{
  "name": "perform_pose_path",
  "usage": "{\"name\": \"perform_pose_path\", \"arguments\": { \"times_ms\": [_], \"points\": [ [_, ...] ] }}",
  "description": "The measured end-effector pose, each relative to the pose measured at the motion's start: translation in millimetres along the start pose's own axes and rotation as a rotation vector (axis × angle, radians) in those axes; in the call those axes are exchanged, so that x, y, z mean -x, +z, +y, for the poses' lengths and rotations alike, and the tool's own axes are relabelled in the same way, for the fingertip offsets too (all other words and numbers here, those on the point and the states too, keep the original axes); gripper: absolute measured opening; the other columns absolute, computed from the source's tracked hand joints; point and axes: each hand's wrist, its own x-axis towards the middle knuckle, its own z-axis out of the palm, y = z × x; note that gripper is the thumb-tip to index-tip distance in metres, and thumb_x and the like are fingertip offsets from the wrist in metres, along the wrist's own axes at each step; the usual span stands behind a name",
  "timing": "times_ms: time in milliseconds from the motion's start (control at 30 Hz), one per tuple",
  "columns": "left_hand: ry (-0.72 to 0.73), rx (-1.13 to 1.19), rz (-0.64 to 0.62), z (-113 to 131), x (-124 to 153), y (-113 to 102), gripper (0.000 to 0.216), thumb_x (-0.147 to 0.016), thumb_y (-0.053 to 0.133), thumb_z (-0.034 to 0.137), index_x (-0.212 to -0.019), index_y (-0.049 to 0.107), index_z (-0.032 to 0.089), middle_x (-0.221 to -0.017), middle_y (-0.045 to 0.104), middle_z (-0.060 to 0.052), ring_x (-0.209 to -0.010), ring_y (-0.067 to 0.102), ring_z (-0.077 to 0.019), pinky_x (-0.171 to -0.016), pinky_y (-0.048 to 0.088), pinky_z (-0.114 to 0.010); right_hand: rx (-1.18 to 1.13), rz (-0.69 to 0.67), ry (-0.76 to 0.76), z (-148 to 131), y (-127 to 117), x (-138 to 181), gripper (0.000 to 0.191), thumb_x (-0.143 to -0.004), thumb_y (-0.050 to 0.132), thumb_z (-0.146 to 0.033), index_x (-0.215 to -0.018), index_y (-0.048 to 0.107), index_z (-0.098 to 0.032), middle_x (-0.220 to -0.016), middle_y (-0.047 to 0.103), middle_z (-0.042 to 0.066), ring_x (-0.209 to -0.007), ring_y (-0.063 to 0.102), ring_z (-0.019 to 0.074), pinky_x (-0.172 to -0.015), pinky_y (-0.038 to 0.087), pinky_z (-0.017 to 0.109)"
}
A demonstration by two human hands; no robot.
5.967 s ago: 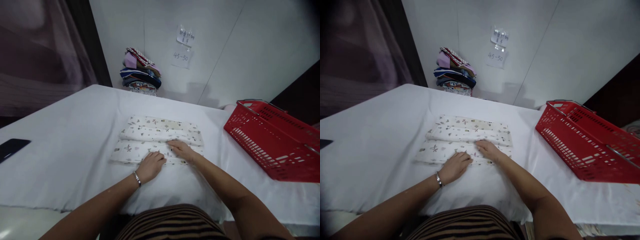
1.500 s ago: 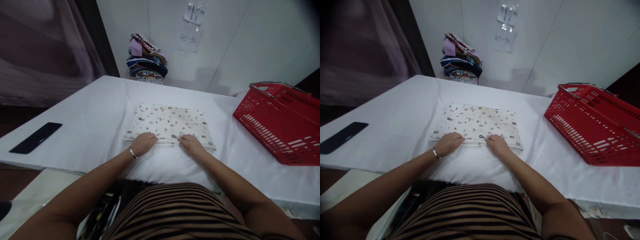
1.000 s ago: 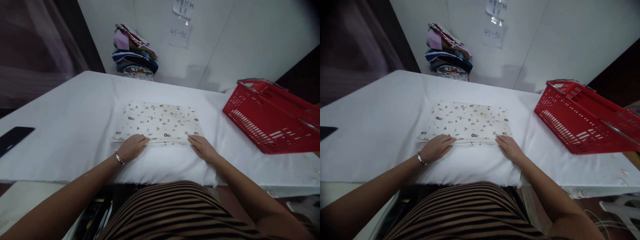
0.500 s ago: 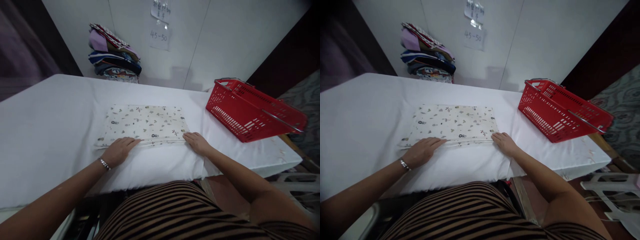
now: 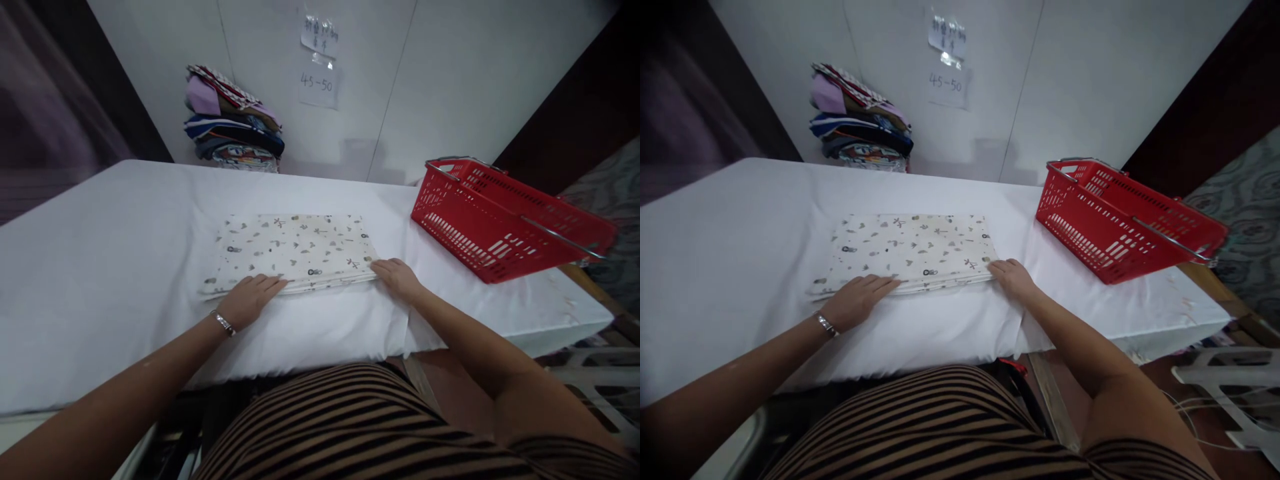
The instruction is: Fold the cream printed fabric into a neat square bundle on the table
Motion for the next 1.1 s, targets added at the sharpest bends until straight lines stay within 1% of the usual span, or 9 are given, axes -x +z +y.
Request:
{"name": "perform_pose_path", "arguments": {
  "times_ms": [167, 333, 467, 600, 667, 700, 800, 933, 1100],
  "points": [
    [0.065, 0.028, -0.003, 11.8, -4.6, 1.4, 0.051, -0.081, 0.032, 0.003, -0.126, 0.048, 0.023, -0.117, 0.059, -0.007, -0.099, 0.052, -0.0192, -0.08, 0.04, -0.034, -0.038, -0.011, 0.009, 20.9, 6.3, 9.2, 0.035, -0.085, 0.043, -0.012, -0.117, 0.055, -0.019, -0.123, 0.057, 0.009, -0.113, 0.052, 0.0204, -0.091, 0.036, 0.039],
    [0.043, 0.036, 0.009, 14.8, 2.0, 6.0, 0.05, -0.083, 0.032, 0.003, -0.127, 0.047, 0.021, -0.122, 0.056, -0.007, -0.103, 0.05, -0.0203, -0.083, 0.039, -0.035, -0.078, 0.006, 0.041, 19.4, 11.6, 15.1, 0.035, -0.087, 0.04, -0.013, -0.119, 0.055, -0.018, -0.125, 0.055, 0.01, -0.116, 0.05, 0.0212, -0.09, 0.039, 0.04],
    [-0.015, 0.038, 0.049, 16.8, 10.4, 6.5, 0.051, -0.081, 0.034, 0.0, -0.126, 0.047, 0.02, -0.123, 0.056, -0.007, -0.108, 0.049, -0.0207, -0.086, 0.038, -0.035, -0.081, -0.015, 0.047, 14.4, 13.7, 21.2, 0.041, -0.085, 0.038, -0.008, -0.123, 0.052, -0.017, -0.129, 0.051, 0.01, -0.12, 0.046, 0.0224, -0.091, 0.04, 0.041],
    [-0.145, 0.036, 0.067, 20.4, 20.2, 5.9, 0.055, -0.077, 0.038, -0.002, -0.126, 0.048, 0.021, -0.124, 0.055, -0.006, -0.112, 0.047, -0.0201, -0.089, 0.037, -0.036, -0.082, -0.059, 0.062, 7.6, 9.3, 23.7, 0.051, -0.079, 0.04, -0.006, -0.127, 0.047, -0.02, -0.131, 0.049, 0.01, -0.122, 0.044, 0.0256, -0.093, 0.04, 0.048],
    [-0.216, 0.041, 0.065, 22.8, 23.9, 6.3, 0.053, -0.076, 0.041, -0.001, -0.124, 0.05, 0.021, -0.125, 0.055, -0.006, -0.113, 0.046, -0.0196, -0.09, 0.037, -0.036, -0.106, -0.04, 0.071, 1.3, 4.7, 16.1, 0.055, -0.079, 0.041, -0.01, -0.133, 0.041, -0.022, -0.134, 0.045, 0.01, -0.125, 0.039, 0.0285, -0.094, 0.038, 0.053],
    [-0.244, 0.044, 0.063, 24.2, 25.0, 6.6, 0.052, -0.076, 0.042, 0.0, -0.123, 0.05, 0.021, -0.125, 0.055, -0.007, -0.113, 0.046, -0.0194, -0.09, 0.037, -0.036, -0.141, -0.03, 0.064, -3.3, 2.3, 9.2, 0.057, -0.08, 0.042, -0.013, -0.136, 0.035, -0.022, -0.138, 0.04, 0.01, -0.128, 0.035, 0.0287, -0.096, 0.037, 0.053],
    [-0.28, 0.057, 0.057, 28.3, 25.9, 7.2, 0.048, -0.077, 0.043, 0.002, -0.12, 0.052, 0.021, -0.125, 0.054, -0.006, -0.113, 0.045, -0.0187, -0.091, 0.036, -0.036, -0.27, -0.042, 0.002, -23.2, -1.0, -20.4, 0.058, -0.087, 0.041, -0.027, -0.142, 0.022, -0.023, -0.145, 0.028, 0.007, -0.134, 0.021, 0.0257, -0.103, 0.031, 0.05],
    [-0.296, 0.097, 0.065, 31.4, 27.5, 6.5, 0.045, -0.078, 0.044, 0.004, -0.119, 0.052, 0.022, -0.125, 0.054, -0.004, -0.113, 0.045, -0.0184, -0.091, 0.036, -0.036, -0.348, -0.146, -0.018, -48.6, 12.6, -52.9, 0.056, -0.09, 0.035, -0.045, -0.142, 0.024, -0.026, -0.148, 0.02, 0.004, -0.136, 0.014, 0.025, -0.108, 0.022, 0.05],
    [-0.327, 0.189, 0.126, 27.2, 44.6, 3.7, 0.051, -0.074, 0.042, 0.001, -0.12, 0.051, 0.021, -0.125, 0.054, -0.003, -0.115, 0.045, -0.0175, -0.095, 0.035, -0.036, -0.322, -0.216, -0.019, -51.2, 35.0, -52.1, 0.06, -0.089, 0.035, -0.051, -0.142, 0.019, -0.029, -0.148, 0.016, 0.002, -0.136, 0.013, 0.0249, -0.109, 0.015, 0.051]
  ]
}}
